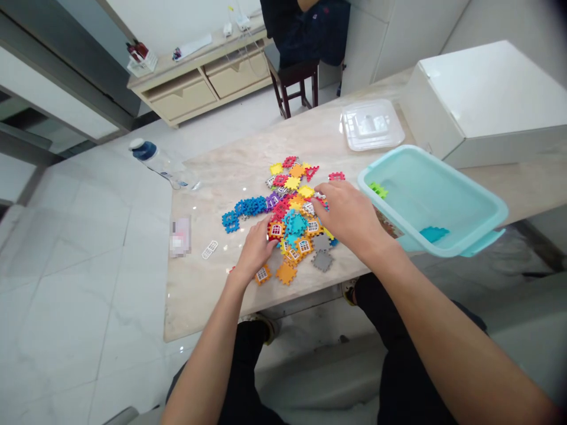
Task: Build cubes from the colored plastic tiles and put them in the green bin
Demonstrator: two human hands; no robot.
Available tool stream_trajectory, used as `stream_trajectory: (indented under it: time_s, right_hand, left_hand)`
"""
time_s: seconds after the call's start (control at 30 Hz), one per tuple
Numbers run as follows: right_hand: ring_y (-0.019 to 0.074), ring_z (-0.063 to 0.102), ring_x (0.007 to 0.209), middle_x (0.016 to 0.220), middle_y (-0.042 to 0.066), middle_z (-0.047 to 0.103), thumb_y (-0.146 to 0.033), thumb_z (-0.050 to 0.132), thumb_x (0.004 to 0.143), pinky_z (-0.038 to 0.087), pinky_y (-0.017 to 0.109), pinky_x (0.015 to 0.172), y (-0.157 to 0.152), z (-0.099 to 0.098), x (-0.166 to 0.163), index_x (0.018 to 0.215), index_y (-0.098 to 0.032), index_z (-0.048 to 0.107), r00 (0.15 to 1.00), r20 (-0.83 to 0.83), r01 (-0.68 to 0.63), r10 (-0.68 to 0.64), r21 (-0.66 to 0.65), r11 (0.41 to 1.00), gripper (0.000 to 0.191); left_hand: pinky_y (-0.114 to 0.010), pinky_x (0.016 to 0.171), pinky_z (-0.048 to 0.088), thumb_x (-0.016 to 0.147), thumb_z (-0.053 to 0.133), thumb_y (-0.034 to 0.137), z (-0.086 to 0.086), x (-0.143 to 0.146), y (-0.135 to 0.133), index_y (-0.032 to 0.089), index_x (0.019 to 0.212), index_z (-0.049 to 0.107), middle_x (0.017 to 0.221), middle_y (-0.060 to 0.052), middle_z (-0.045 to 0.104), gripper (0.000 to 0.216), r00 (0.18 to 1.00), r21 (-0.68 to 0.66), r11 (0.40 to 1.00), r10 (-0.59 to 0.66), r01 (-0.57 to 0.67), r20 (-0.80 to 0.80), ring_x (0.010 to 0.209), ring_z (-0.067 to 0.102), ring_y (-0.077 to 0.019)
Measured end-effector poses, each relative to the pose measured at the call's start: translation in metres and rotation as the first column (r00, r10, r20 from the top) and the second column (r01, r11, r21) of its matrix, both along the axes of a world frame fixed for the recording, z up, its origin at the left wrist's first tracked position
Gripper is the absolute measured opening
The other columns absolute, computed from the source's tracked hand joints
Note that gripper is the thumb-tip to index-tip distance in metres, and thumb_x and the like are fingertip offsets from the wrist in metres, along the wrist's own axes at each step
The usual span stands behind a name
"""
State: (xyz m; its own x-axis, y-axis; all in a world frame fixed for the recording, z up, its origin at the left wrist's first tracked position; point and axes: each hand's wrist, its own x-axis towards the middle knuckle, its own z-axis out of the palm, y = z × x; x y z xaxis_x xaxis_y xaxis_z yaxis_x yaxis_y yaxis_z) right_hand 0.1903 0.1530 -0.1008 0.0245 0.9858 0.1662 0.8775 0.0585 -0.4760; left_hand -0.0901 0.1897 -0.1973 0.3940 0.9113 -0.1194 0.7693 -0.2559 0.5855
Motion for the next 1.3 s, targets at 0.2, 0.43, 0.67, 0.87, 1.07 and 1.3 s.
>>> stream_trajectory:
  time_s: [0.2, 0.43, 0.67, 0.87, 1.07, 1.3]
  right_hand:
    - [0.0348, 0.069, 0.114, 0.113, 0.018, 0.078, -0.025, 0.054, 0.111, 0.053, 0.045, 0.093, -0.009, 0.019, -0.002, 0.118, -0.014, 0.077, 0.998, 0.046, -0.035, 0.036, -0.019, 0.999, 0.026]
    - [0.0339, 0.07, 0.11, 0.113, 0.019, 0.077, -0.025, 0.053, 0.111, 0.055, 0.044, 0.089, -0.021, 0.028, -0.027, 0.112, -0.016, 0.076, 0.99, 0.101, -0.097, 0.099, -0.021, 0.995, 0.025]
    - [0.0368, 0.071, 0.117, 0.12, 0.021, 0.078, -0.026, 0.066, 0.106, 0.058, 0.048, 0.097, -0.027, 0.011, -0.085, 0.122, -0.014, 0.073, 0.952, 0.149, -0.248, 0.266, -0.132, 0.96, 0.022]
    - [0.0372, 0.069, 0.13, 0.137, 0.022, 0.073, -0.037, 0.077, 0.103, 0.06, 0.047, 0.102, -0.027, 0.004, -0.135, 0.143, -0.016, 0.062, 0.934, 0.089, -0.335, 0.347, -0.123, 0.934, 0.048]
    - [0.0347, 0.071, 0.129, 0.137, 0.018, 0.074, -0.028, 0.072, 0.105, 0.059, 0.046, 0.104, -0.021, 0.004, -0.168, 0.139, -0.02, 0.065, 0.927, 0.076, -0.36, 0.368, -0.099, 0.928, 0.036]
    - [0.0353, 0.07, 0.134, 0.142, 0.017, 0.074, -0.033, 0.073, 0.105, 0.057, 0.046, 0.11, -0.012, 0.001, -0.177, 0.148, -0.019, 0.066, 0.922, 0.048, -0.378, 0.384, -0.099, 0.92, 0.046]
  left_hand:
    - [-0.052, 0.117, 0.049, 0.079, 0.079, 0.016, 0.005, 0.007, 0.001, 0.023, 0.135, 0.069, 0.131, -0.012, 0.071, 0.057, 0.99, -0.012, 0.992, 0.126, -0.126, 0.063, 0.129, 0.065, -0.0351]
    - [-0.036, 0.086, 0.054, 0.078, 0.084, 0.03, 0.025, -0.003, -0.005, 0.021, 0.112, 0.068, 0.098, -0.004, 0.075, 0.039, 0.894, -0.086, 0.944, 0.33, -0.319, 0.304, 0.09, 0.07, -0.0237]
    - [-0.034, 0.085, 0.058, 0.078, 0.089, 0.045, 0.041, -0.022, -0.024, 0.017, 0.122, 0.071, 0.101, -0.009, 0.08, 0.056, 0.64, -0.338, 0.85, 0.526, -0.403, 0.56, 0.091, 0.074, -0.0209]
    - [-0.035, 0.092, 0.061, 0.078, 0.093, 0.047, 0.051, -0.036, -0.041, 0.017, 0.117, 0.078, 0.11, -0.01, 0.083, 0.052, 0.442, -0.497, 0.8, 0.599, -0.335, 0.667, 0.096, 0.076, -0.0212]
    - [-0.031, 0.089, 0.061, 0.079, 0.095, 0.049, 0.057, -0.055, -0.058, 0.018, 0.108, 0.08, 0.108, -0.008, 0.082, 0.045, 0.317, -0.553, 0.771, 0.635, -0.317, 0.704, 0.094, 0.074, -0.0182]
    - [-0.03, 0.086, 0.062, 0.079, 0.096, 0.052, 0.06, -0.089, -0.075, 0.018, 0.102, 0.078, 0.105, -0.007, 0.082, 0.046, 0.207, -0.628, 0.722, 0.688, -0.291, 0.695, 0.087, 0.075, -0.0158]
